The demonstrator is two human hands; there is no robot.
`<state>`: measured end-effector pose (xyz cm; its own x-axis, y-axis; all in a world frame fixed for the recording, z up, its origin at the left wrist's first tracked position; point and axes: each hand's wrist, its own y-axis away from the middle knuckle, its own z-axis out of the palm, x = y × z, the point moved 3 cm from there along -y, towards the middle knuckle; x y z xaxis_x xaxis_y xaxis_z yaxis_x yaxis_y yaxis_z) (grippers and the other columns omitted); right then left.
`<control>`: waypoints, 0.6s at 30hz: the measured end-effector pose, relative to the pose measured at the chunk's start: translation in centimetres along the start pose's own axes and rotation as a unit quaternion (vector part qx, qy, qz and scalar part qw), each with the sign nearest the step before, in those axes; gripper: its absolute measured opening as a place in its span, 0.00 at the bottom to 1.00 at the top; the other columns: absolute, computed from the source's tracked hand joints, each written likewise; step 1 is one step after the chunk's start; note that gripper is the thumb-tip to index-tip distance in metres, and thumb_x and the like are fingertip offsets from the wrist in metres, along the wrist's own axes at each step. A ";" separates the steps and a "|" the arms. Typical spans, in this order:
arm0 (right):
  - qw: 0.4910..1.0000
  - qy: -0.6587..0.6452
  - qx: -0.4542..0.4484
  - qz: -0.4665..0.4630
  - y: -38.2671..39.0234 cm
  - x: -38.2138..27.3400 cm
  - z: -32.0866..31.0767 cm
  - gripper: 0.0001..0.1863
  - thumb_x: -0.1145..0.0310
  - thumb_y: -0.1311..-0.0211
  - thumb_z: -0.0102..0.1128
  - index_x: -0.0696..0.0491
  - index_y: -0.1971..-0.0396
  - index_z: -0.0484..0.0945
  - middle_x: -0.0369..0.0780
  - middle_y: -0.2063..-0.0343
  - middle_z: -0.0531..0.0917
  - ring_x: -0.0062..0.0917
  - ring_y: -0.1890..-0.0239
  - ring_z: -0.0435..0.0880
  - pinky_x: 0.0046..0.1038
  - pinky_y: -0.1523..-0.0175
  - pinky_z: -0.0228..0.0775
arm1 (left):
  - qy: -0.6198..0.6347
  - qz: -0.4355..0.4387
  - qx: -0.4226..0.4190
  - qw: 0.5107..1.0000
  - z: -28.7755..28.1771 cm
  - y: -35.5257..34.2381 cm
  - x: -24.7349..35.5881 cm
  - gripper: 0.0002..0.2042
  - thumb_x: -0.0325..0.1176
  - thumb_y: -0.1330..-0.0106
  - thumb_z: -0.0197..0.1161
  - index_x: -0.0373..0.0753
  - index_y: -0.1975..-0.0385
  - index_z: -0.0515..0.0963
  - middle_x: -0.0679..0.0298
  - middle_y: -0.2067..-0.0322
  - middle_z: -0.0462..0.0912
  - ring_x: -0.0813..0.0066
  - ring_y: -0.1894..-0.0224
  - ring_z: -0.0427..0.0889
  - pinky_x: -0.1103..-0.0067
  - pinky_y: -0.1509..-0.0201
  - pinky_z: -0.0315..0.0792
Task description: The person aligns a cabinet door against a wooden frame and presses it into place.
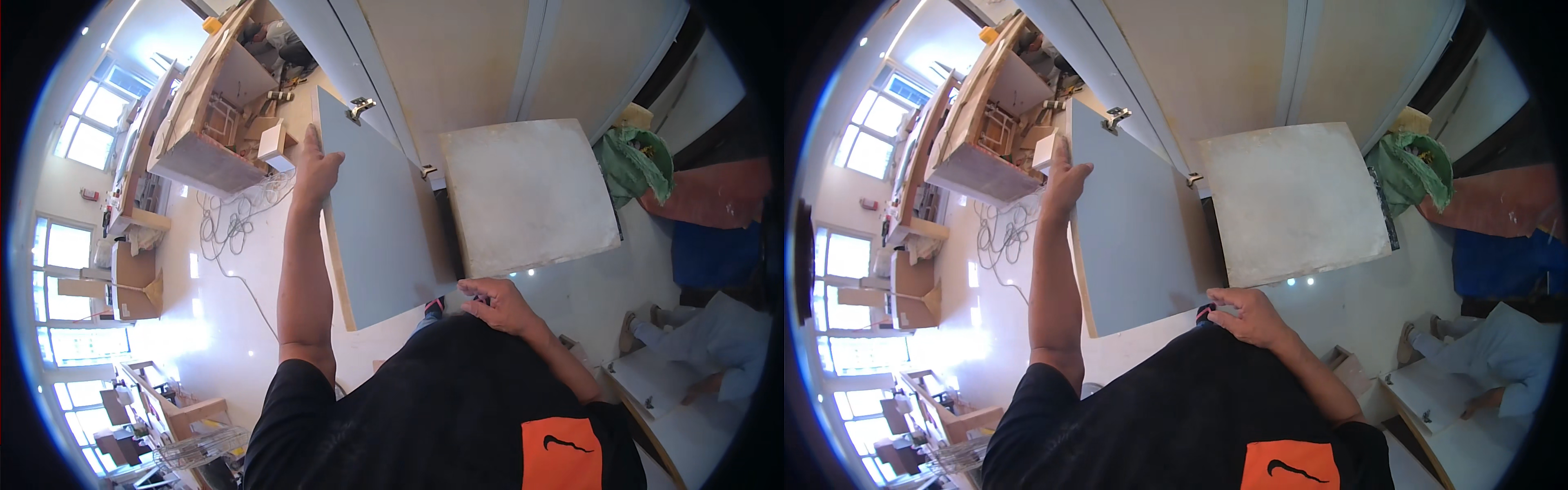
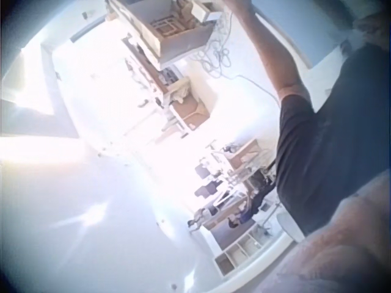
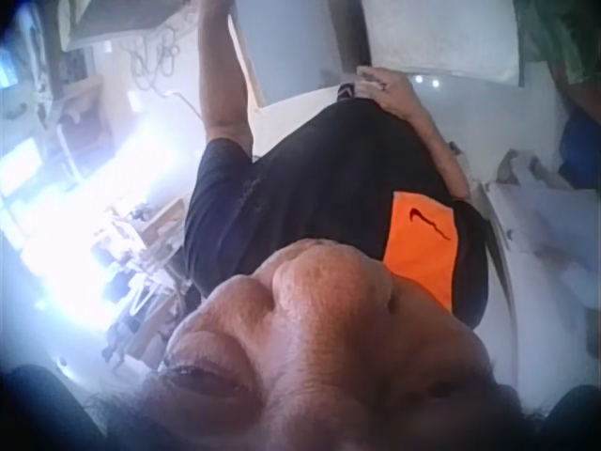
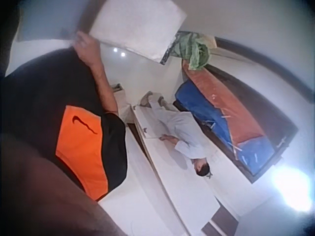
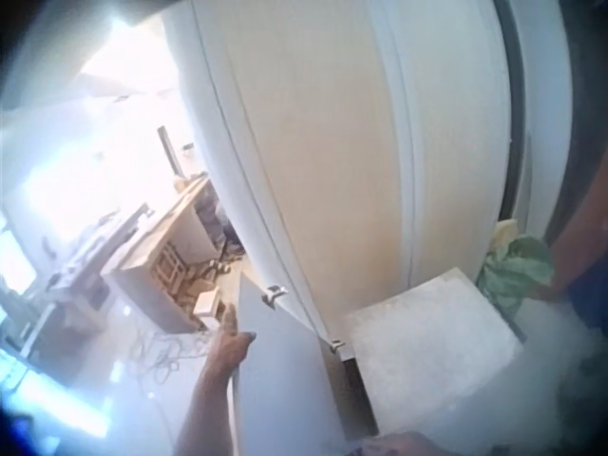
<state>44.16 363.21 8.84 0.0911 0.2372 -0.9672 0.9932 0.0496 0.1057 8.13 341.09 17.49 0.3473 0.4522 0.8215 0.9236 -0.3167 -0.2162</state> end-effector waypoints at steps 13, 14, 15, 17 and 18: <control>1.000 -0.020 0.010 0.014 -0.3 0.5 1.2 0.22 0.68 0.33 0.70 0.60 0.42 0.81 0.46 0.48 0.88 0.26 0.52 0.88 0.28 0.44 0.79 | -0.046 -0.074 0.032 0.996 0.4 1.6 2.7 0.44 0.28 0.42 0.54 0.24 0.23 0.47 0.35 0.37 0.75 0.53 0.42 0.83 0.72 0.38 0.73; 1.000 -0.018 0.011 0.019 -0.3 0.4 1.1 0.22 0.68 0.33 0.70 0.60 0.42 0.81 0.46 0.48 0.88 0.25 0.53 0.88 0.28 0.45 0.79 | -0.032 -0.092 0.027 0.995 0.5 1.7 3.2 0.43 0.28 0.42 0.53 0.24 0.23 0.47 0.35 0.37 0.75 0.54 0.42 0.83 0.73 0.38 0.73; 1.000 -0.016 0.012 0.023 -0.3 0.3 1.0 0.22 0.68 0.33 0.70 0.60 0.42 0.82 0.46 0.48 0.88 0.25 0.53 0.87 0.28 0.45 0.79 | -0.032 -0.092 0.026 0.995 0.6 1.7 3.5 0.43 0.28 0.42 0.53 0.24 0.23 0.47 0.35 0.37 0.75 0.54 0.42 0.83 0.73 0.38 0.73; 1.000 -0.012 0.015 0.016 -0.3 0.1 0.7 0.22 0.68 0.33 0.70 0.59 0.42 0.82 0.46 0.48 0.88 0.25 0.53 0.87 0.27 0.46 0.79 | -0.018 -0.097 0.029 0.995 0.7 1.8 4.1 0.43 0.28 0.42 0.53 0.24 0.23 0.48 0.36 0.37 0.76 0.55 0.44 0.83 0.73 0.39 0.74; 1.000 -0.008 0.018 0.010 -0.3 0.0 0.5 0.22 0.69 0.34 0.70 0.59 0.42 0.82 0.46 0.48 0.88 0.24 0.54 0.87 0.27 0.47 0.79 | -0.017 -0.096 0.030 0.995 0.7 1.8 4.4 0.43 0.28 0.42 0.53 0.24 0.23 0.48 0.36 0.37 0.76 0.55 0.44 0.83 0.73 0.39 0.74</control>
<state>43.90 362.71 8.69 0.1120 0.2215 -0.9687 0.9931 0.0098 0.1171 11.41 343.16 20.36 0.1677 0.5273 0.8330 0.9812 -0.1715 -0.0889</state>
